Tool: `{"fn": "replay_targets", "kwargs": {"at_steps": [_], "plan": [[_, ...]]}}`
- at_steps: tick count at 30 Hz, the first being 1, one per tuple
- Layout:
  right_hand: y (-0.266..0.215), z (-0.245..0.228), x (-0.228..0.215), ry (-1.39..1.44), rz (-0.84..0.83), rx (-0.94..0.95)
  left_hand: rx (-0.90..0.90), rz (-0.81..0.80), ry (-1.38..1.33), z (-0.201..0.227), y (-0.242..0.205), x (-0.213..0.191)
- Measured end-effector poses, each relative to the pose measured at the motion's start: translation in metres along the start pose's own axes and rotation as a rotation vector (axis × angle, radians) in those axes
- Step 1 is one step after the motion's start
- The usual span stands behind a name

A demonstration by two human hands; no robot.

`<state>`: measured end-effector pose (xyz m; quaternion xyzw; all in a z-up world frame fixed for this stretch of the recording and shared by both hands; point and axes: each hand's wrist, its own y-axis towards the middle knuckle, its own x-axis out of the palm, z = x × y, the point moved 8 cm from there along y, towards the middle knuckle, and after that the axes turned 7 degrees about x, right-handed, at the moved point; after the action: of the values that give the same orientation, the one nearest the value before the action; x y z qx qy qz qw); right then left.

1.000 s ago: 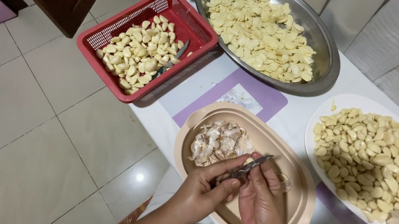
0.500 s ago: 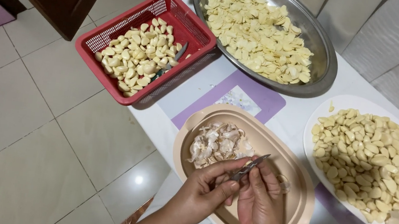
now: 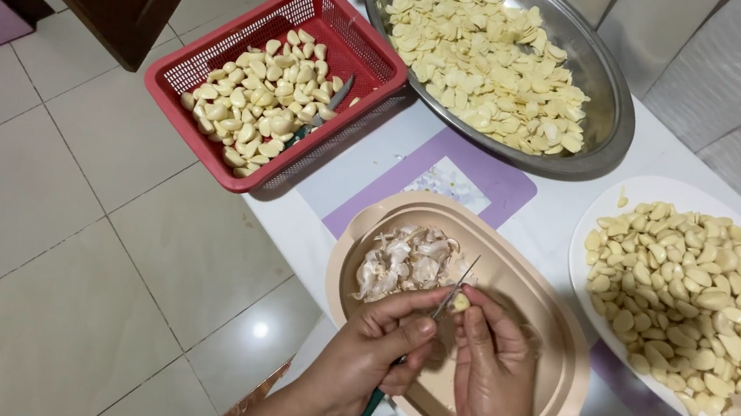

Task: Peeling individual garlic cloves using a small knife and sorting them into different containers.

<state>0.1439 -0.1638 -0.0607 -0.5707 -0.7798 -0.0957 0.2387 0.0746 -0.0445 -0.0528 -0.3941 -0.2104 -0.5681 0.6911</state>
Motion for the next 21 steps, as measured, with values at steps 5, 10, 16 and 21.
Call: {"fn": "replay_targets", "kwargs": {"at_steps": [5, 10, 16, 21], "plan": [[-0.004, -0.02, 0.006, -0.412, 0.014, -0.098, -0.011, 0.015, 0.022, -0.007, -0.004, 0.001], [-0.005, -0.023, 0.008, -0.477, -0.027, -0.136, -0.026, 0.0, 0.007, -0.007, -0.003, 0.001], [0.002, 0.006, -0.033, -0.045, 0.052, 0.018, 0.117, 0.072, 0.016, 0.014, 0.0, -0.012], [0.002, 0.006, -0.028, -0.024, 0.023, 0.031, 0.328, -0.116, 0.352, 0.031, -0.004, 0.005]]}}
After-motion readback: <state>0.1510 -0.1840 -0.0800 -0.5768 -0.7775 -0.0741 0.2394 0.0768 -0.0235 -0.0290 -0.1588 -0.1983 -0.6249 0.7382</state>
